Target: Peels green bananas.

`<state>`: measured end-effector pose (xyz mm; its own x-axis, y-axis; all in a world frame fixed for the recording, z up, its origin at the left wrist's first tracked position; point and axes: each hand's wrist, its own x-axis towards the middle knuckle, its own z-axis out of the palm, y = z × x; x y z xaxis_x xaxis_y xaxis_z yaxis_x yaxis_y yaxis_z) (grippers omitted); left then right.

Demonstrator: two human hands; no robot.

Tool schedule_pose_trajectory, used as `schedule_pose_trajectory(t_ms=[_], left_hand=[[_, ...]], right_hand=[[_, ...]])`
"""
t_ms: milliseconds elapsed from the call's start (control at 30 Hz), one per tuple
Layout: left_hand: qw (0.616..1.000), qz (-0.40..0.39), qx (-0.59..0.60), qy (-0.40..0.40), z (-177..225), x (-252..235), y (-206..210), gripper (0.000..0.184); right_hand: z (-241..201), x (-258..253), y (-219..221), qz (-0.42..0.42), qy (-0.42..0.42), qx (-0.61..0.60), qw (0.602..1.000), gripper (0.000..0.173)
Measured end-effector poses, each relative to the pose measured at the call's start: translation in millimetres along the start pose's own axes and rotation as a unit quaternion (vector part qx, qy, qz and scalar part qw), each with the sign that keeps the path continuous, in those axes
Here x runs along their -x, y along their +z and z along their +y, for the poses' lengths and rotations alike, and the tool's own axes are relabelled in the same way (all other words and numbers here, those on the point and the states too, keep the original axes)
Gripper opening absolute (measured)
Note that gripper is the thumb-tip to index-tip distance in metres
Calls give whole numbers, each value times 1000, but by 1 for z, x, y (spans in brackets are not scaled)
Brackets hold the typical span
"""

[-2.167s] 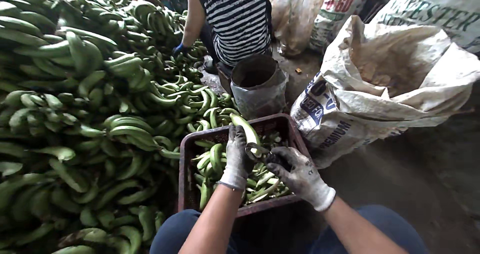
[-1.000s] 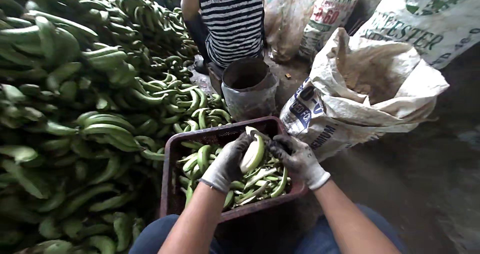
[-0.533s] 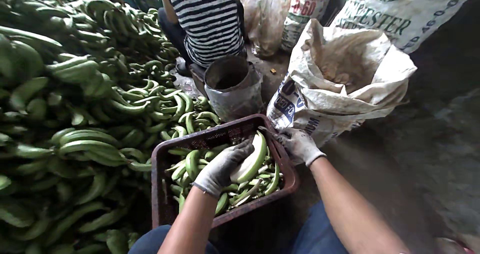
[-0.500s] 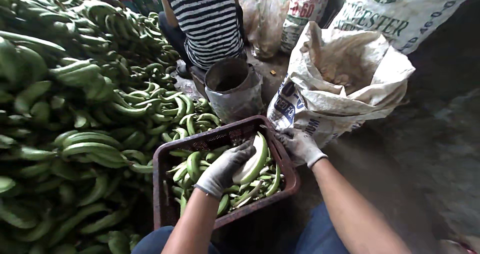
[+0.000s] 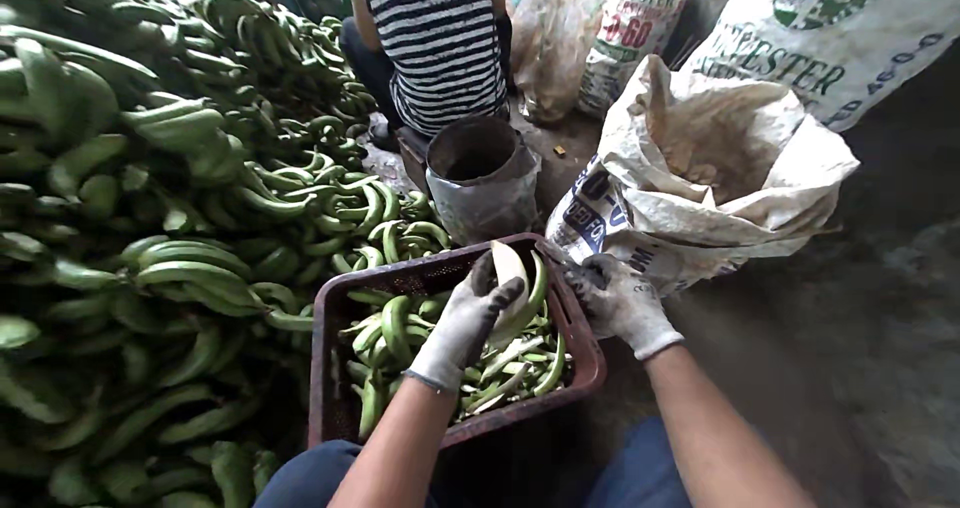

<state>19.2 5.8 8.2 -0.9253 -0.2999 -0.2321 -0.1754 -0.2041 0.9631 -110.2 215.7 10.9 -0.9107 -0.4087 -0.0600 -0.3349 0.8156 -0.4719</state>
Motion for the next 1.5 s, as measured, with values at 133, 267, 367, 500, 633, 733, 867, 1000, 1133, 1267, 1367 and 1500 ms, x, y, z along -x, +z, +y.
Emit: schedule_pose_trajectory(t_ms=[133,267,367,500,633,733,867,1000,1133,1267,1367,1500], left_hand=[[948,51,312,-41,5,-1,-3,39],[875,34,483,-11,2,0,-15,42],[862,24,506,-11,1,2,-19,46],[900,25,428,-73,6,4,-20,48],[942,-27,317,-105,18,13,-17,46],[954,-160,242,-74,13,19,-20,36],[950,-232,202,-57,12,22,-14,41],[975,-105,195,-35,14,14,-12,47],[953,0,299,-47,14,7,-20,41],[927,-23,373,-46,7,3,-31,47],[939,-56,337,-52,4,3,-31,49],[953,-122,276,-40,12,11,-25,43]], right_hand=[[-5,12,13,61,-79,-96,990,61],[-13,29,33,98,-213,-163,958,58],[-22,36,42,72,-248,-170,951,54],[-18,31,45,71,-305,-189,931,49],[-17,27,41,67,-311,-220,922,45],[-13,13,36,52,-216,-188,957,44],[8,-20,23,-62,0,-45,997,46],[7,-10,15,27,-28,-112,993,48],[-2,16,25,68,-207,-215,952,55],[-12,30,32,21,-274,-232,933,47],[-12,28,34,6,-288,-264,921,43],[-12,27,29,-15,-286,-308,907,41]])
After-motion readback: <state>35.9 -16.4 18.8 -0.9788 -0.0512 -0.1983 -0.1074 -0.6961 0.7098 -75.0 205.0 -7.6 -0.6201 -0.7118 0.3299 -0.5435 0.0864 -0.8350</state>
